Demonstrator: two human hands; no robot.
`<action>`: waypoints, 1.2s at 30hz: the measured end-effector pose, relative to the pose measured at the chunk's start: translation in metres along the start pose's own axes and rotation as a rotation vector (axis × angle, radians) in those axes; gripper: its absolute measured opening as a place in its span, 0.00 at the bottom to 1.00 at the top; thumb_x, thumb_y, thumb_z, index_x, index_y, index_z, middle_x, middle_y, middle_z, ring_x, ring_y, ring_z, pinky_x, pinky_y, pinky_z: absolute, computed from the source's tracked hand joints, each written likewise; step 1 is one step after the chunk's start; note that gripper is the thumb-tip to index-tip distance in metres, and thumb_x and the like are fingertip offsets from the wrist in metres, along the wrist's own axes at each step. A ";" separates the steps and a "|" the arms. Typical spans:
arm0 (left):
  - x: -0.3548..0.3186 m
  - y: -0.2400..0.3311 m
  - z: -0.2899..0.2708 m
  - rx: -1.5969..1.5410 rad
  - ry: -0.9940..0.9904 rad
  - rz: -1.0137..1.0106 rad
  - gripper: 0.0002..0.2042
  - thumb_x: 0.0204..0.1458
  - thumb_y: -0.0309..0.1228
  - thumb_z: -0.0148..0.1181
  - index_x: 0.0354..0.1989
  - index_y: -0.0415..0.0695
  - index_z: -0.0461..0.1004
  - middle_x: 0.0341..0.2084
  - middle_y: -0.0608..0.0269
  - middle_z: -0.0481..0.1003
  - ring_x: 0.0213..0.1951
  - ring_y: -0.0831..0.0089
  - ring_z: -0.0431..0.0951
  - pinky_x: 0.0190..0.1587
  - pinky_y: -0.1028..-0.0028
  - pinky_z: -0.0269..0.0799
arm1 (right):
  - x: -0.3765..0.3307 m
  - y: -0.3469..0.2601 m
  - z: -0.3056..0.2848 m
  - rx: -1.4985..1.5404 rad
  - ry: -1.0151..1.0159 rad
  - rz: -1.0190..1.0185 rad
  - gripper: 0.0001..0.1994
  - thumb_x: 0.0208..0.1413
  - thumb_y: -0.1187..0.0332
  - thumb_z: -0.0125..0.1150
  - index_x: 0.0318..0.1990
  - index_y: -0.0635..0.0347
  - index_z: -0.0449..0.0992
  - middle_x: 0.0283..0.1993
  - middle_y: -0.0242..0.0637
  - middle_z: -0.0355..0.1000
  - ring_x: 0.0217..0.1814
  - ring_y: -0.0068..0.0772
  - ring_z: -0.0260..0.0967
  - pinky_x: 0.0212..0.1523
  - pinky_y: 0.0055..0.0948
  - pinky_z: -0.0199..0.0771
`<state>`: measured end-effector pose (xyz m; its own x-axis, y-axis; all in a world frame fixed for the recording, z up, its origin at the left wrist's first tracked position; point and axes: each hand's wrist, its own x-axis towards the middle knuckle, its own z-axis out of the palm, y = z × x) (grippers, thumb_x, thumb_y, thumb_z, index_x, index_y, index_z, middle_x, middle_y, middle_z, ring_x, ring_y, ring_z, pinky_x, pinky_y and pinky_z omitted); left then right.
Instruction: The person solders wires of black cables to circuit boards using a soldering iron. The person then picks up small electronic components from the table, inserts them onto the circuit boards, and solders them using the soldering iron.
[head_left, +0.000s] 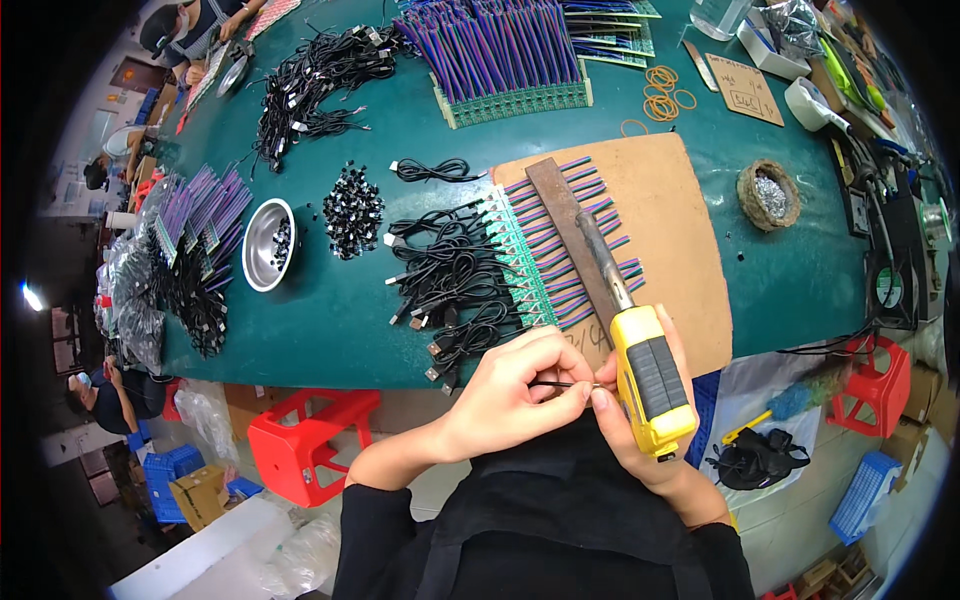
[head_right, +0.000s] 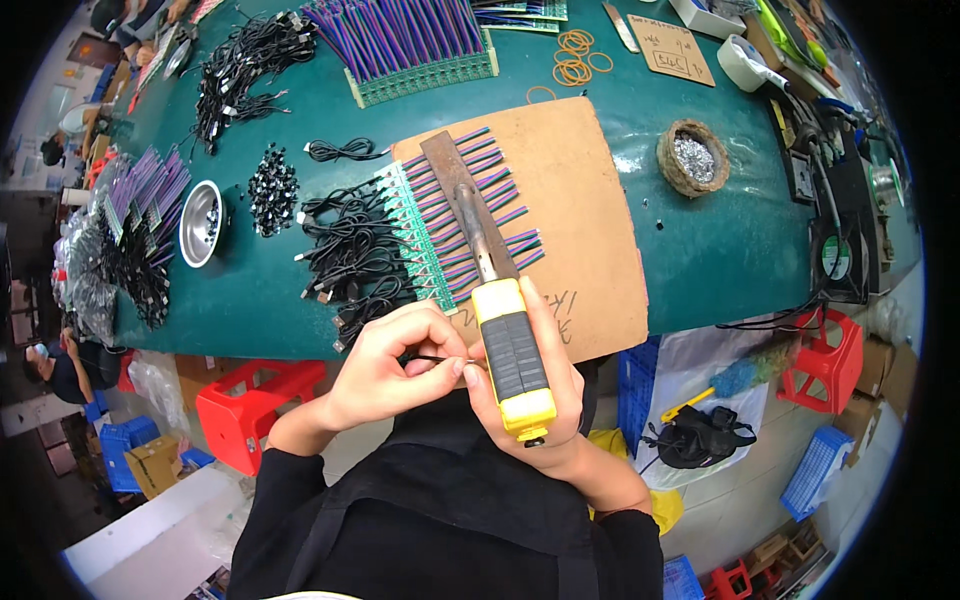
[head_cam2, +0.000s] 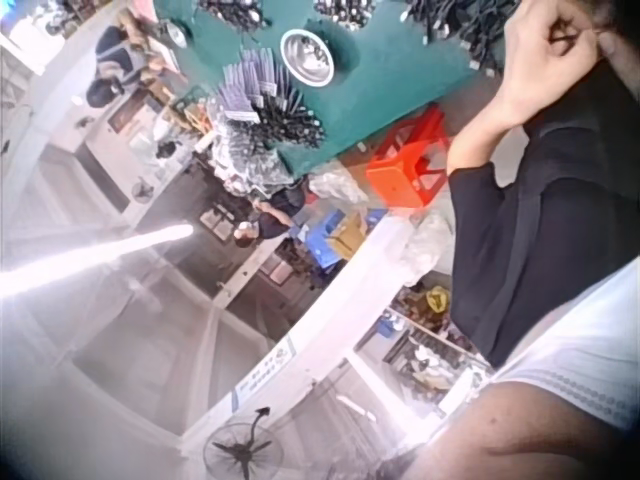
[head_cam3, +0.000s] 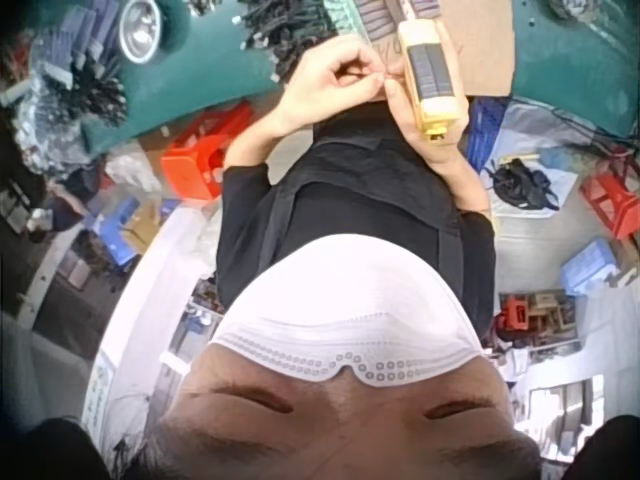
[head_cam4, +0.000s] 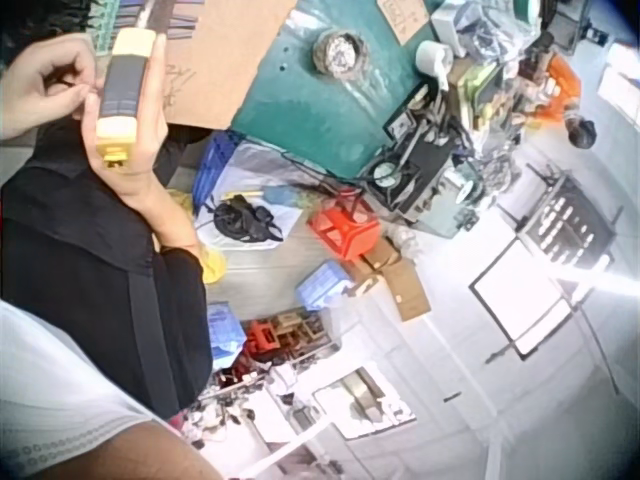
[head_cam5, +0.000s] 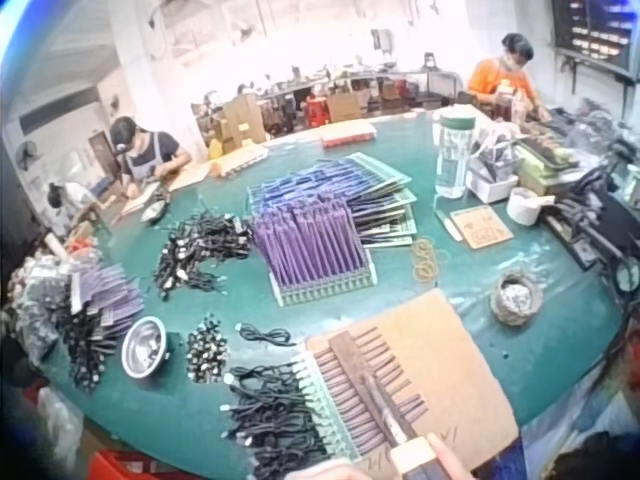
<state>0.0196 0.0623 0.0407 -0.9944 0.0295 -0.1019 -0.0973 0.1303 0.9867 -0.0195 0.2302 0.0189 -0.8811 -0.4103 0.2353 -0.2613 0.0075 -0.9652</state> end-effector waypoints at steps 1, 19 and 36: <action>-0.001 0.000 0.001 0.001 -0.001 -0.001 0.02 0.47 0.21 0.60 0.28 0.39 0.73 0.25 0.69 0.66 0.22 0.88 0.61 0.24 0.85 0.56 | 0.000 0.001 0.000 -0.044 -0.012 -0.045 0.34 0.48 0.78 0.61 0.62 0.75 0.52 0.30 0.38 0.73 0.30 0.22 0.71 0.34 0.22 0.73; -0.018 -0.012 0.007 -0.596 -0.029 -0.295 0.05 0.56 0.25 0.54 0.36 0.37 0.68 0.31 0.69 0.65 0.31 0.87 0.69 0.31 0.85 0.65 | 0.000 -0.003 0.003 0.220 -0.077 0.187 0.36 0.48 0.82 0.59 0.64 0.72 0.48 0.33 0.36 0.68 0.33 0.21 0.67 0.38 0.20 0.68; -0.019 -0.030 -0.002 0.536 0.471 0.073 0.03 0.46 0.22 0.62 0.28 0.39 0.74 0.31 0.63 0.64 0.23 0.80 0.65 0.24 0.80 0.64 | -0.020 -0.009 -0.048 0.450 0.087 0.533 0.35 0.42 0.73 0.56 0.60 0.73 0.52 0.34 0.47 0.67 0.32 0.31 0.67 0.24 0.22 0.74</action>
<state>0.0413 0.0555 0.0129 -0.9219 -0.3585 0.1469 -0.1158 0.6167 0.7786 -0.0191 0.2822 0.0281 -0.8770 -0.3809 -0.2928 0.3869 -0.1986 -0.9005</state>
